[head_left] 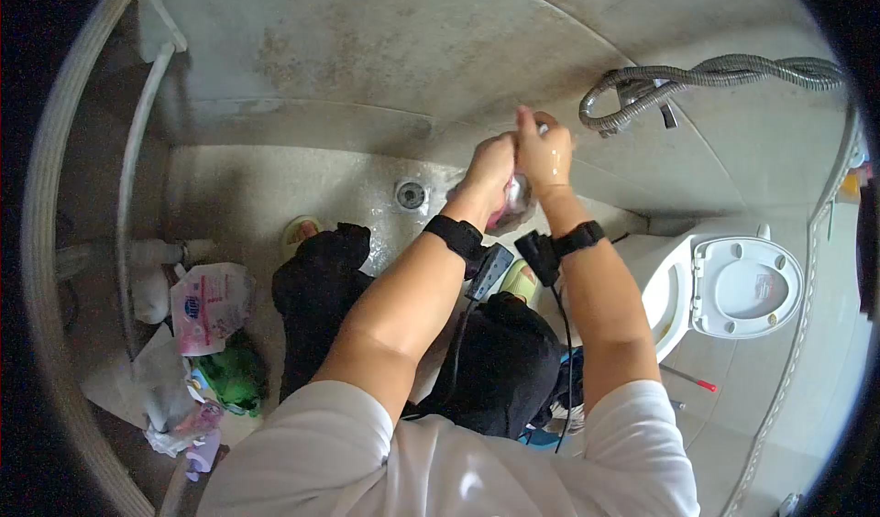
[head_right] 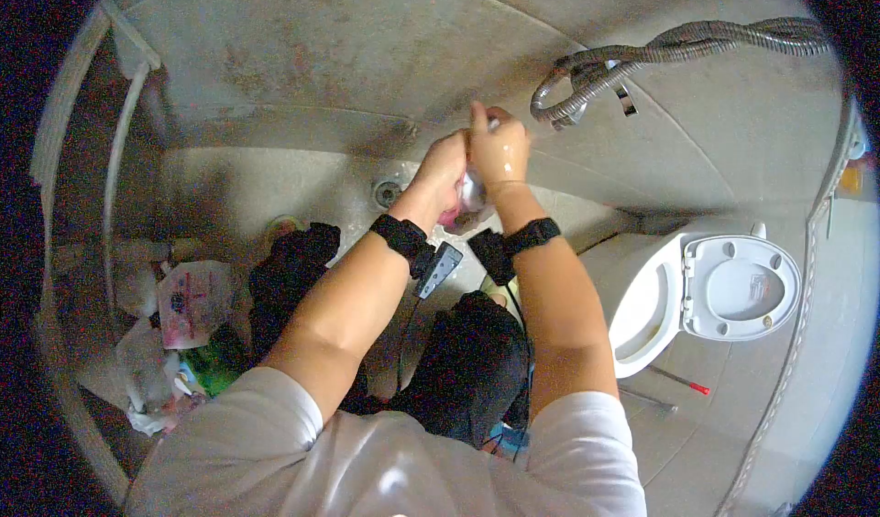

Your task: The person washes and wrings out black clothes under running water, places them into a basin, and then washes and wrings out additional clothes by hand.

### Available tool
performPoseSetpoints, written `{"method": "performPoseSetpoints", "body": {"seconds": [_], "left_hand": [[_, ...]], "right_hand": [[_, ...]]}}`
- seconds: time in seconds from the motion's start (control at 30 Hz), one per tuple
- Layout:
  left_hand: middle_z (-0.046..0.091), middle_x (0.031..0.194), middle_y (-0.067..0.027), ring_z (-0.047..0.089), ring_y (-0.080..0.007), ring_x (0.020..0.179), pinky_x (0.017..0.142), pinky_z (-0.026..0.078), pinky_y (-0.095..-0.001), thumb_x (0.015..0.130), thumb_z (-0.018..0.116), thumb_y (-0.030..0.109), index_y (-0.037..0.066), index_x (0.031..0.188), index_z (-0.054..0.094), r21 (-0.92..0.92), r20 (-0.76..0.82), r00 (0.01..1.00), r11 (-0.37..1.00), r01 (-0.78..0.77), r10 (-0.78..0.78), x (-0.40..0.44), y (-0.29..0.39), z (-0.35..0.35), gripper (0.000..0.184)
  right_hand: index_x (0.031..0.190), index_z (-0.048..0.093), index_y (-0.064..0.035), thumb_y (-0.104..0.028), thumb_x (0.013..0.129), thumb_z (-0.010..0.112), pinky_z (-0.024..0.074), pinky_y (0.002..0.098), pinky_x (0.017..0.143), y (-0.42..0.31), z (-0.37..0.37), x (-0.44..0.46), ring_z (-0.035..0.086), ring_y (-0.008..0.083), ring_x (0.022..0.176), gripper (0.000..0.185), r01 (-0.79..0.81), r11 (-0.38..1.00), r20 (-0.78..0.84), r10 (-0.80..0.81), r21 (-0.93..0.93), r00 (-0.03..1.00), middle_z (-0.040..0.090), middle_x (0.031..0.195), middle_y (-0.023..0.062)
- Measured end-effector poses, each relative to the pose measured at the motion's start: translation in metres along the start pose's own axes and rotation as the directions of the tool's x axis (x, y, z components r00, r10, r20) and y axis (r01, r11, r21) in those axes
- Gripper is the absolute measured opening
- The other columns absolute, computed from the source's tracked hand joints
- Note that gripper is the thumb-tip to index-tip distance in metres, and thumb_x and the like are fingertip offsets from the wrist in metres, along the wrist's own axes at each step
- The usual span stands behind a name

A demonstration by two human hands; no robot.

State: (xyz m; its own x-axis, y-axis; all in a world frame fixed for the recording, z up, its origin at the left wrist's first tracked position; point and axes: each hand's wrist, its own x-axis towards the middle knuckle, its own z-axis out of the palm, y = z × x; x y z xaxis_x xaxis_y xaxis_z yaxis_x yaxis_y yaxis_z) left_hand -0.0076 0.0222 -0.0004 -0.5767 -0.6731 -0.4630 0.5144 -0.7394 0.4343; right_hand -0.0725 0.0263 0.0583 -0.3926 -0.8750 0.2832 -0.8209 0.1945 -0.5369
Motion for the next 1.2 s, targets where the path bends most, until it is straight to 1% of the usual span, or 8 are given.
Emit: {"method": "performPoseSetpoints", "body": {"seconds": [0.23, 0.3, 0.37, 0.43, 0.57, 0.93, 1.03, 1.2], "left_hand": [[0.057, 0.069, -0.0049, 0.051, -0.0126, 0.054, 0.048, 0.039, -0.0285, 0.08, 0.056, 0.029, 0.003, 0.085, 0.059, 0.696, 0.06, 0.984, 0.699, -0.161, 0.166, 0.003, 0.008, -0.002, 0.026], [0.061, 0.091, -0.0114, 0.058, -0.0163, 0.074, 0.061, 0.045, -0.0287, 0.071, 0.067, 0.029, -0.001, 0.111, 0.053, 0.789, 0.235, 0.921, 0.493, -0.367, 0.31, 0.012, 0.002, -0.01, 0.051], [0.056, 0.114, -0.0172, 0.057, -0.0228, 0.098, 0.081, 0.046, -0.0305, 0.063, 0.075, 0.027, -0.002, 0.129, 0.037, 0.792, 0.346, 0.938, 0.539, -0.288, -0.006, 0.006, 0.01, -0.007, 0.082], [0.056, 0.116, -0.0201, 0.054, -0.03, 0.11, 0.091, 0.043, -0.0378, 0.053, 0.077, 0.038, 0.005, 0.132, 0.039, 0.763, 0.43, 0.782, 0.282, -0.582, 0.451, -0.006, -0.008, -0.006, 0.094], [0.058, 0.111, -0.0192, 0.058, -0.0271, 0.101, 0.086, 0.045, -0.0382, 0.056, 0.077, 0.029, 0.002, 0.123, 0.043, 0.773, 0.33, 0.879, 0.437, -0.46, 0.344, -0.013, 0.006, 0.002, 0.08], [0.065, 0.095, -0.0158, 0.063, -0.0261, 0.088, 0.077, 0.048, -0.0344, 0.066, 0.071, 0.019, 0.002, 0.104, 0.058, 0.8, 0.232, 0.932, 0.491, -0.346, 0.279, -0.026, 0.017, 0.013, 0.044], [0.066, 0.096, -0.0162, 0.063, -0.0264, 0.089, 0.078, 0.048, -0.0342, 0.067, 0.072, 0.025, 0.004, 0.105, 0.059, 0.879, 0.17, 0.974, 0.424, -0.218, 0.147, -0.023, 0.024, 0.014, 0.046], [0.065, 0.093, -0.0199, 0.063, -0.0338, 0.09, 0.078, 0.048, -0.0404, 0.064, 0.075, 0.032, 0.001, 0.103, 0.06, 0.943, 0.235, 0.958, 0.198, -0.266, 0.166, -0.052, 0.034, 0.028, 0.052]], "right_hand": [[0.093, 0.065, 0.0008, -0.04, 0.082, 0.06, 0.048, 0.0383, 0.064, 0.05, -0.022, 0.033, 0.063, 0.0356, 0.073, 0.043, -0.331, 0.941, 0.208, 0.337, -0.065, 0.918, 0.064, 0.079, 0.0224], [0.101, 0.062, -0.0001, -0.039, 0.082, 0.062, 0.0462, 0.0358, 0.058, 0.105, -0.01, 0.036, 0.063, 0.0306, 0.066, 0.043, -0.188, 0.918, 0.102, 0.163, 0.348, 0.981, 0.064, 0.081, 0.0209], [0.106, 0.055, 0.001, -0.036, 0.083, 0.064, 0.047, 0.0341, 0.056, 0.11, -0.014, 0.036, 0.061, 0.0245, 0.061, 0.044, -0.017, 0.902, 0.134, -0.045, 0.43, 0.99, 0.064, 0.081, 0.0165], [0.1, 0.053, 0.0012, -0.032, 0.083, 0.065, 0.0493, 0.033, 0.056, 0.04, -0.04, 0.019, 0.06, 0.0194, 0.061, 0.039, -0.588, 0.525, 0.443, 0.388, 0.615, 0.808, 0.062, 0.077, 0.0113], [0.093, 0.051, -0.0012, -0.03, 0.083, 0.066, 0.0503, 0.033, 0.056, 0.005, -0.054, 0.004, 0.06, 0.0207, 0.064, 0.034, -0.59, 0.331, 0.554, 0.204, 0.737, 0.807, 0.059, 0.076, 0.0078], [0.089, 0.06, -0.0001, -0.036, 0.077, 0.07, 0.0498, 0.0329, 0.065, 0.015, -0.052, 0.012, 0.062, 0.0198, 0.071, 0.039, 0.021, 0.997, 0.338, -0.044, 0.072, 0.94, 0.064, 0.079, 0.013], [0.093, 0.061, -0.0004, -0.041, 0.076, 0.068, 0.0499, 0.0346, 0.066, -0.002, -0.062, 0.007, 0.063, 0.0218, 0.068, 0.045, -0.033, 0.978, 0.285, 0.092, -0.208, 0.954, 0.064, 0.078, 0.0136], [0.092, 0.056, 0.0035, -0.038, 0.079, 0.067, 0.0476, 0.0288, 0.048, -0.011, -0.056, -0.001, 0.06, 0.0178, 0.058, 0.045, -0.407, 0.91, 0.395, 0.347, 0.076, 0.85, 0.062, 0.072, 0.0126]]}}
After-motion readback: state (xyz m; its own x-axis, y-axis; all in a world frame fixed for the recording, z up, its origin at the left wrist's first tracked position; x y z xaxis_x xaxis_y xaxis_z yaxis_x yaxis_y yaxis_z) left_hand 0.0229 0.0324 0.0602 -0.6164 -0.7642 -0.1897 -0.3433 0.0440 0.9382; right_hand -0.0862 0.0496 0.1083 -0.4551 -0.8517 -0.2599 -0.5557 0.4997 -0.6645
